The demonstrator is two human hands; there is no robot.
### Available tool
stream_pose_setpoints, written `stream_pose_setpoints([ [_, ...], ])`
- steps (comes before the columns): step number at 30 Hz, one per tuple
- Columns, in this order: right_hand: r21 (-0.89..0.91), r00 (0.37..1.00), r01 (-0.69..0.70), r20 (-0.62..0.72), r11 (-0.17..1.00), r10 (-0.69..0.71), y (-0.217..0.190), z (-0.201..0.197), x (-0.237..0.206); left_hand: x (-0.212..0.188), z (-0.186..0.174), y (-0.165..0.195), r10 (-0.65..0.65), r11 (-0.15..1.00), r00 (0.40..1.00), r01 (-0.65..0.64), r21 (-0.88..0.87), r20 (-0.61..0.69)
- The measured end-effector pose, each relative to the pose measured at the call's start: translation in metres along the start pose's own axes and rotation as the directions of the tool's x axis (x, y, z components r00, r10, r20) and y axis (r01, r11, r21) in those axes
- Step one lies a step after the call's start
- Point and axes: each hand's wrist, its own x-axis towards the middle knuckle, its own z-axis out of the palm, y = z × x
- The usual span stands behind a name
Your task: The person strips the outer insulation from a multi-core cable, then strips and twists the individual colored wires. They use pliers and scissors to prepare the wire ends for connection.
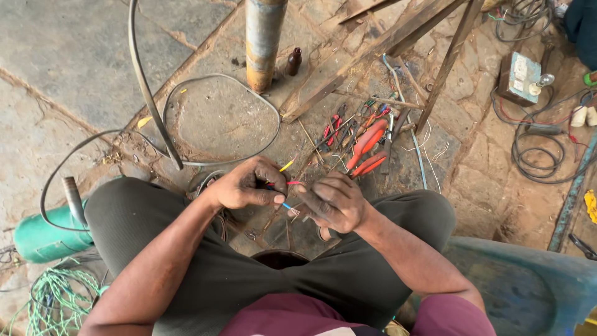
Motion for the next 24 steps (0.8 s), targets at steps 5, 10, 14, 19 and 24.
stream_pose_setpoints([
  [5, 0.019, 0.988, 0.134, 0.067, 0.991, -0.135, 0.000, 0.007, -0.006, 0.001, 0.005, -0.005, -0.054, 0.997, 0.994, 0.059, -0.048, 0.095],
  [10, 0.065, 0.985, 0.120, 0.119, 0.991, -0.127, -0.006, -0.003, -0.011, -0.001, 0.009, -0.002, -0.095, 0.972, 0.988, 0.119, -0.201, 0.126],
  [14, 0.192, 0.973, -0.231, 0.020, 0.954, 0.232, -0.013, -0.023, -0.026, -0.009, -0.010, 0.009, -0.150, 0.986, 0.977, 0.159, 0.045, -0.151],
  [19, 0.599, 0.314, -0.770, 0.057, 0.219, 0.948, -0.003, 0.000, -0.037, -0.005, 0.004, 0.009, -0.123, 0.960, 0.836, 0.236, 0.148, -0.534],
  [24, 0.438, 0.347, -0.866, 0.176, 0.242, 0.921, -0.003, 0.019, -0.023, 0.007, 0.036, 0.004, 0.030, 0.949, 0.767, 0.180, 0.260, -0.641],
])
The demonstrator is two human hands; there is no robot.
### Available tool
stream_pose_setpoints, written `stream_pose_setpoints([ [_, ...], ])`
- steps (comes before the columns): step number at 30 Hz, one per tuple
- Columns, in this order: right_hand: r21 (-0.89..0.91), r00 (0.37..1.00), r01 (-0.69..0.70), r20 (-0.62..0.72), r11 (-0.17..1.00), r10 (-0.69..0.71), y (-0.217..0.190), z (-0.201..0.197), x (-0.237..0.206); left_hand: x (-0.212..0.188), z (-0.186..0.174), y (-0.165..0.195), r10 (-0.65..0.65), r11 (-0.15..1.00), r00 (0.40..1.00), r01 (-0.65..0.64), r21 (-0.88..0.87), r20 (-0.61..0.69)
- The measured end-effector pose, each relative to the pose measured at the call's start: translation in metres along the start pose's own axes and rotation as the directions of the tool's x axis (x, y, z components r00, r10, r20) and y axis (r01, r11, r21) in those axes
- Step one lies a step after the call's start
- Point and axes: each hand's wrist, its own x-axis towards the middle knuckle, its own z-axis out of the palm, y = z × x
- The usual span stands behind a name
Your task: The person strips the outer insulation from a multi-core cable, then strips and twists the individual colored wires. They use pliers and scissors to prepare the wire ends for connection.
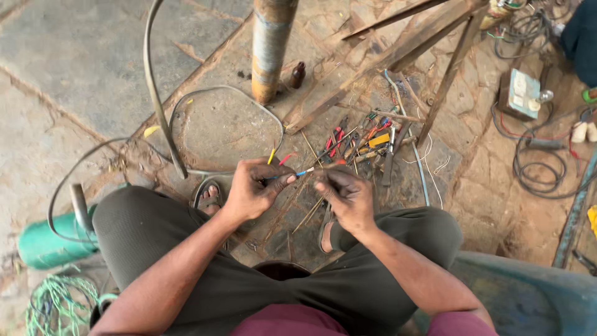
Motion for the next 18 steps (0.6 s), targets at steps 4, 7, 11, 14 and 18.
stream_pose_setpoints([
  [4, 0.092, 1.000, 0.009, -0.028, 0.996, -0.007, -0.018, 0.006, 0.002, -0.001, 0.006, 0.005, -0.093, 0.988, 0.996, 0.092, 0.124, 0.000],
  [7, -0.219, 0.921, 0.349, -0.100, 0.911, -0.377, -0.028, 0.005, 0.002, -0.003, 0.009, 0.008, -0.004, 0.985, 1.000, 0.007, 0.170, -0.016],
  [11, -0.301, 0.831, 0.499, -0.099, 0.812, -0.548, -0.034, 0.008, 0.003, -0.007, 0.011, 0.007, 0.026, 0.986, 0.999, -0.019, 0.167, -0.036],
  [14, -0.419, 0.749, 0.592, -0.029, 0.688, -0.662, -0.038, 0.010, 0.004, -0.008, 0.010, 0.005, 0.030, 0.986, 0.998, -0.020, 0.167, -0.061],
  [18, -0.477, 0.652, 0.688, 0.074, 0.547, -0.755, -0.042, 0.013, 0.001, -0.007, 0.010, 0.005, 0.034, 0.982, 0.995, -0.017, 0.186, -0.090],
])
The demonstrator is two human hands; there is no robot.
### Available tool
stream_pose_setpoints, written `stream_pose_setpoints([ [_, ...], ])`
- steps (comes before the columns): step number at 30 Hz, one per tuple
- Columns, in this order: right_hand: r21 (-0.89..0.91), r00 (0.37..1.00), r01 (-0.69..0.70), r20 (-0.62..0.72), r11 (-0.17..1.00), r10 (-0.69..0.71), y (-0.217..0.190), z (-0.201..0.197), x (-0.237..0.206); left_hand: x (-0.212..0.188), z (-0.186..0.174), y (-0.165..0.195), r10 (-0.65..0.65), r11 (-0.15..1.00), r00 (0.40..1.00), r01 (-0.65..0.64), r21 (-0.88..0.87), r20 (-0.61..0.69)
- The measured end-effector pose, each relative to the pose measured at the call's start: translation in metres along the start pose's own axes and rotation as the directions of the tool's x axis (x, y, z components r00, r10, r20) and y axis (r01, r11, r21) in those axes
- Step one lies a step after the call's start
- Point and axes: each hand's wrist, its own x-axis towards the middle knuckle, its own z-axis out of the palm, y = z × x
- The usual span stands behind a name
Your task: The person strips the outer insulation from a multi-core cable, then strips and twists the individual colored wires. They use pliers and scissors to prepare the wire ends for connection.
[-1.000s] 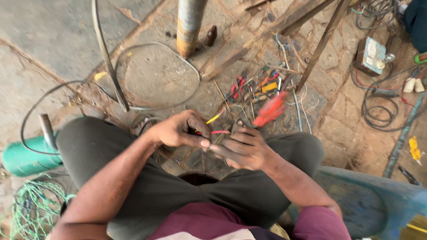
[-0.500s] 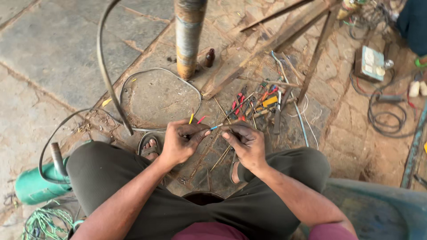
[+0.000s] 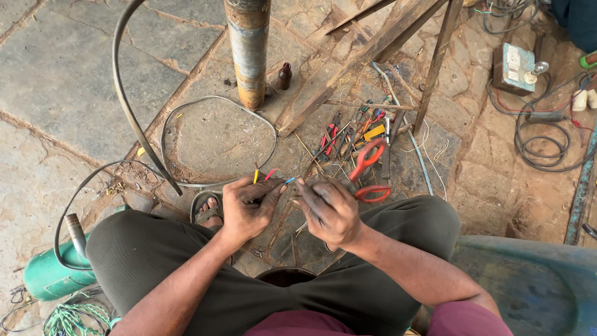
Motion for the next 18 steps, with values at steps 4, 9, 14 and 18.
stream_pose_setpoints([
  [4, 0.094, 0.999, -0.026, -0.016, 0.995, 0.028, -0.001, -0.001, -0.001, 0.000, -0.002, 0.000, 0.014, 0.999, 1.000, -0.015, -0.043, -0.003],
  [9, 0.089, 0.993, -0.090, -0.066, 0.992, 0.096, 0.008, -0.001, 0.000, -0.003, -0.004, -0.003, -0.085, 0.993, 0.995, 0.089, -0.081, 0.055],
  [14, 0.121, 0.996, -0.084, -0.015, 0.989, 0.087, 0.005, 0.000, -0.002, -0.004, -0.005, -0.007, -0.126, 0.975, 0.990, 0.135, -0.176, 0.061],
  [18, 0.133, 0.997, -0.072, 0.021, 0.988, 0.070, 0.000, 0.002, -0.006, -0.003, -0.010, -0.009, -0.137, 0.972, 0.988, 0.148, -0.185, 0.068],
])
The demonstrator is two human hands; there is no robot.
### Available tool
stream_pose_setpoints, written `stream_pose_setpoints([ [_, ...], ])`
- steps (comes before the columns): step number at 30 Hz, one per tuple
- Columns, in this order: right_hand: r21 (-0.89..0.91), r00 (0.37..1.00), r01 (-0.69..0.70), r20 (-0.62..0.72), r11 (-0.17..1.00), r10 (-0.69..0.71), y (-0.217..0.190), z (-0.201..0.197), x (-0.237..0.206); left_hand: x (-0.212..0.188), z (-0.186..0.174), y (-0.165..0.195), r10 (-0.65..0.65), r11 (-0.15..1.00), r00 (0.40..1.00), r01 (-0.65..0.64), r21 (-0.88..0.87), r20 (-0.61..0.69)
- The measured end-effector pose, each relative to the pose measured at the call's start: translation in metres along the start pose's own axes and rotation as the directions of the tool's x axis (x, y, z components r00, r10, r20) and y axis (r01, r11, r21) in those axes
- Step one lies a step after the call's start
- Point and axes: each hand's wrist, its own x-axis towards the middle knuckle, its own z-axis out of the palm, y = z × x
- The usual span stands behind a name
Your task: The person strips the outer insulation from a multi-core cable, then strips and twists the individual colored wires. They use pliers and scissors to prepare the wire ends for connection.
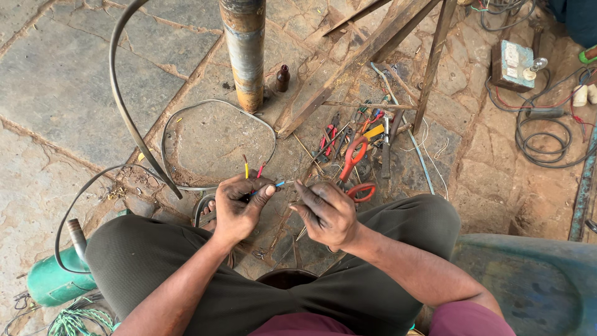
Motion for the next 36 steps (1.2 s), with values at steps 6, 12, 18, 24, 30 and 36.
stream_pose_setpoints([
  [6, 0.013, 0.998, 0.059, 0.036, 0.998, -0.059, 0.004, 0.004, -0.009, 0.002, -0.002, -0.001, -0.107, 0.994, 0.994, 0.107, -0.010, 0.009],
  [12, 0.104, 0.994, -0.084, -0.061, 0.991, 0.091, 0.024, 0.005, -0.008, 0.008, -0.010, -0.002, -0.065, 0.993, 0.989, 0.077, -0.085, 0.136],
  [18, 0.010, 0.986, 0.164, 0.042, 0.986, -0.164, 0.035, -0.026, -0.006, 0.019, -0.021, -0.010, -0.011, 0.950, 0.785, 0.202, -0.239, 0.619],
  [24, 0.056, 0.867, 0.449, 0.215, 0.892, -0.450, 0.027, -0.034, -0.007, 0.024, -0.014, -0.023, 0.148, 0.899, 0.563, 0.266, -0.348, 0.813],
  [30, 0.041, 0.784, 0.568, 0.277, 0.822, -0.556, 0.021, -0.038, -0.014, 0.025, -0.002, -0.028, 0.160, 0.862, 0.409, 0.386, -0.329, 0.899],
  [36, 0.047, 0.689, 0.641, 0.403, 0.766, -0.602, 0.018, -0.040, -0.004, 0.026, 0.011, -0.033, 0.172, 0.836, 0.286, 0.464, -0.293, 0.943],
])
